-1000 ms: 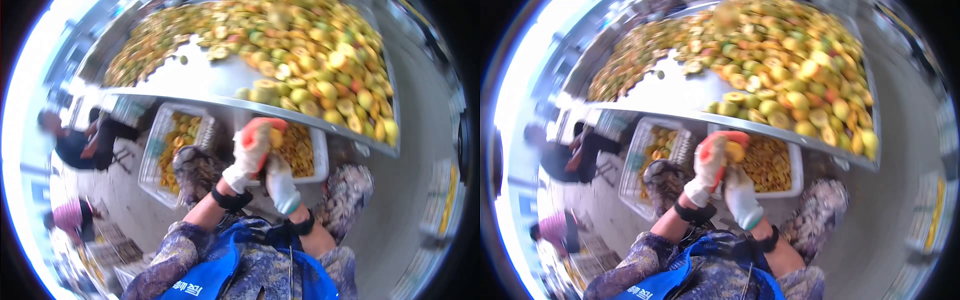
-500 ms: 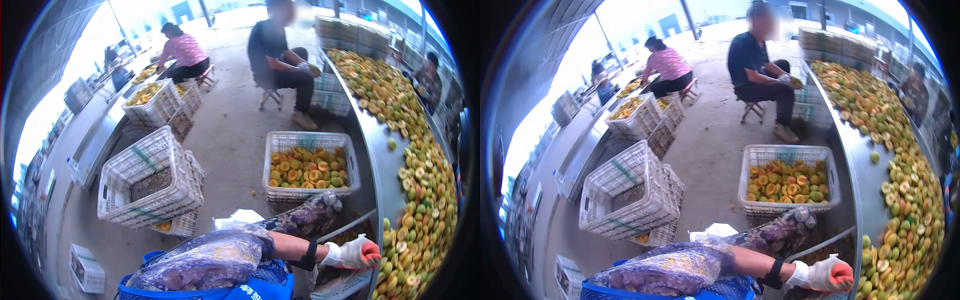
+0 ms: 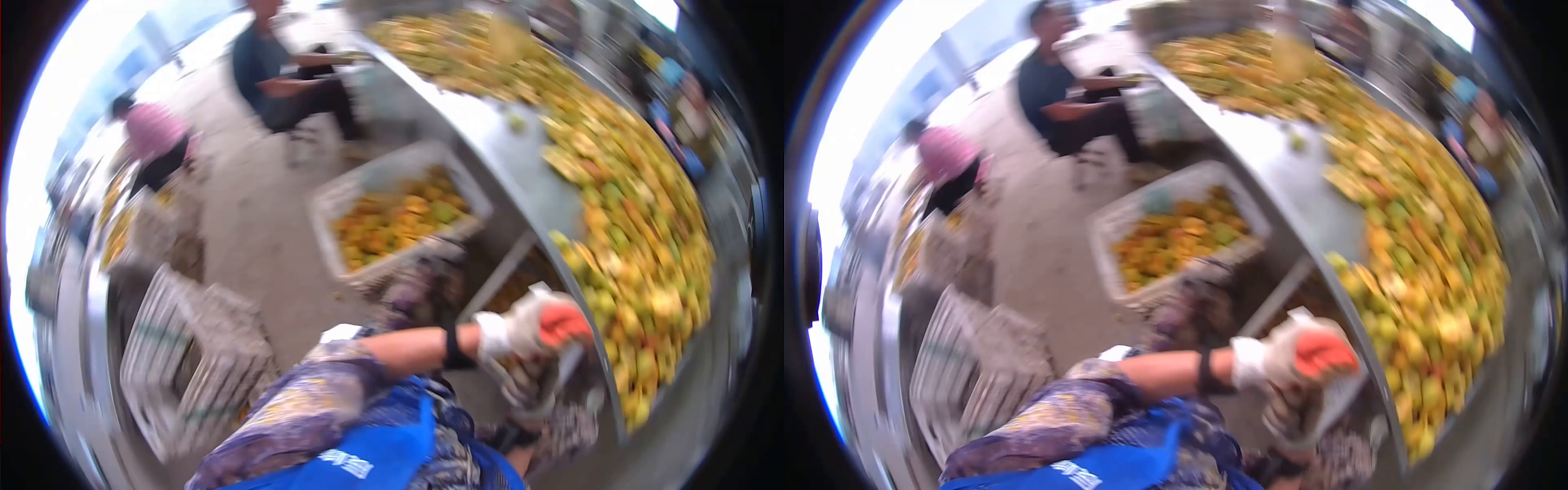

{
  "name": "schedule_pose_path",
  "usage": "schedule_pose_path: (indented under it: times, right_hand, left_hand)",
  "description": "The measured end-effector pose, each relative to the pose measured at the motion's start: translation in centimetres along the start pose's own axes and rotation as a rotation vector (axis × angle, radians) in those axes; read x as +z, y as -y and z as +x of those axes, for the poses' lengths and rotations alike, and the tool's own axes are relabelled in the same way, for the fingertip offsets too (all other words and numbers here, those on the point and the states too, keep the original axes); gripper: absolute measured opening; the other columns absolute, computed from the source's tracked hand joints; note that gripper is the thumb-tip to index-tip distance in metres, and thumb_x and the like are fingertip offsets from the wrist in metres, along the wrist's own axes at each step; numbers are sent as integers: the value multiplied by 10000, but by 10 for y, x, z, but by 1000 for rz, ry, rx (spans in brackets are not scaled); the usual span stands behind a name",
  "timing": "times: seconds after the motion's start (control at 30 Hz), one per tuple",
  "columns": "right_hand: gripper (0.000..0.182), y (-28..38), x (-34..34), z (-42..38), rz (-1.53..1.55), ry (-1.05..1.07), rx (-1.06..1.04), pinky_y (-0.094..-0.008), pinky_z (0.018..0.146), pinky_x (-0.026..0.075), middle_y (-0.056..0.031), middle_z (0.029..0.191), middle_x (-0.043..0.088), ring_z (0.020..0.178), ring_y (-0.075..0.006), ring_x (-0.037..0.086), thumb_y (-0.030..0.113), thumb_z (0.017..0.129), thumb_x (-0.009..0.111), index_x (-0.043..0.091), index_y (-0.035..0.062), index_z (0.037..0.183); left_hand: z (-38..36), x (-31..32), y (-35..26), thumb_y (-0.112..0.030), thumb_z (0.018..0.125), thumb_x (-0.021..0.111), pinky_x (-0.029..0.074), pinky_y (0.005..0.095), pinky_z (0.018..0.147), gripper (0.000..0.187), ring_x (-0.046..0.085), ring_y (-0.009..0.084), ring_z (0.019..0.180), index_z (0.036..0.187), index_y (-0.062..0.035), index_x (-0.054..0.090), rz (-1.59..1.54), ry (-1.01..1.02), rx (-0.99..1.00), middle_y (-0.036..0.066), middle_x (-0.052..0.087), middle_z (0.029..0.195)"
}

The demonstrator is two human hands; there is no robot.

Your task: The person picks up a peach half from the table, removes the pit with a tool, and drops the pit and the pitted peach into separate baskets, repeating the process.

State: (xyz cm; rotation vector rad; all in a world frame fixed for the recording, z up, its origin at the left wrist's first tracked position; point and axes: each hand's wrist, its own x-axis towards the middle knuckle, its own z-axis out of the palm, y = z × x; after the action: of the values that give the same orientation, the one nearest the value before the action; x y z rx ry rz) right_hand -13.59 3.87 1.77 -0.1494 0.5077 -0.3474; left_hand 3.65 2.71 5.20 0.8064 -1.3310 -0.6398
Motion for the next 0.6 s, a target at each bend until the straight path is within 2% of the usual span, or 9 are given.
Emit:
schedule_pose_path:
  times: [0.03, 0.07, 0.13, 0.2, 0.23, 0.4, 0.47, 0.57, 0.6]
  right_hand:
    - [465, 6, 1, 0, -14, 35, 9, -291, 369, 282, 39, 558, 386, 386, -100, 319, 589, 1055, 484, 558, 148, 923]
    - [492, 16, -2, 0, -272, 265, 32, -275, 384, 236, 52, 545, 360, 393, -89, 300, 608, 1047, 490, 521, 152, 864]
    - [513, 24, 10, -9, -401, 67, -39, -256, 375, 228, 53, 568, 389, 383, -73, 290, 643, 1024, 524, 534, 152, 877]
    - [542, 29, 9, -14, -349, 139, -64, -246, 365, 228, 58, 568, 389, 372, -68, 283, 690, 995, 531, 538, 156, 898]
    - [563, 33, 2, -15, -270, 204, -14, -243, 369, 247, 59, 571, 399, 365, -67, 282, 716, 981, 518, 548, 159, 906]
    - [548, 38, -27, -6, 92, 486, -26, -230, 398, 308, 47, 594, 448, 379, -64, 353, 677, 1017, 493, 561, 142, 921]
    - [541, 36, -27, 6, 180, 628, -80, -238, 411, 338, 42, 606, 461, 388, -66, 376, 658, 1031, 484, 565, 133, 934]
    - [519, 30, -23, 18, 497, 701, -132, -264, 434, 379, 31, 657, 477, 434, -71, 408, 588, 1067, 484, 592, 87, 983]
    - [514, 30, -24, 20, 615, 705, -153, -268, 437, 383, 31, 664, 475, 442, -72, 410, 573, 1074, 485, 599, 78, 999]
  left_hand:
    - [8, 0, 2, -164, 941, 710, 571, 342, 748, 116, 719, 231, 838, 976, -63, 755, 10, 56, 34, 86, 741, 904]
    - [14, 0, 3, -168, 938, 723, 574, 338, 764, 132, 724, 232, 853, 1007, -62, 759, 34, 98, 76, 89, 744, 917]
    - [22, 4, 6, -184, 932, 742, 577, 329, 763, 174, 729, 226, 851, 1057, -64, 758, 51, 203, -95, 95, 745, 926]
    - [19, 17, 21, -205, 944, 741, 578, 328, 739, 196, 719, 201, 811, 1069, -54, 753, 58, 193, -122, 98, 744, 932]
    - [21, 26, 16, -217, 995, 724, 581, 316, 712, 209, 714, 160, 822, 1047, -20, 770, -72, 185, -239, 77, 750, 949]
    - [38, 53, 21, -317, 1046, 617, 587, 343, 709, 348, 706, 208, 788, 1035, 18, 711, -569, 206, -768, 127, 724, 922]
    - [47, 51, 29, -353, 1014, 647, 621, 393, 719, 386, 725, 274, 829, 1142, 10, 668, -672, -81, -918, 149, 712, 959]
    - [79, -19, 9, -373, 992, 680, 647, 428, 646, 383, 747, 261, 809, 1154, -27, 693, -461, -69, -756, 120, 733, 990]
    - [87, -56, 13, -389, 991, 676, 637, 386, 684, 379, 751, 225, 827, 1129, -40, 722, -290, -83, -726, 62, 741, 965]
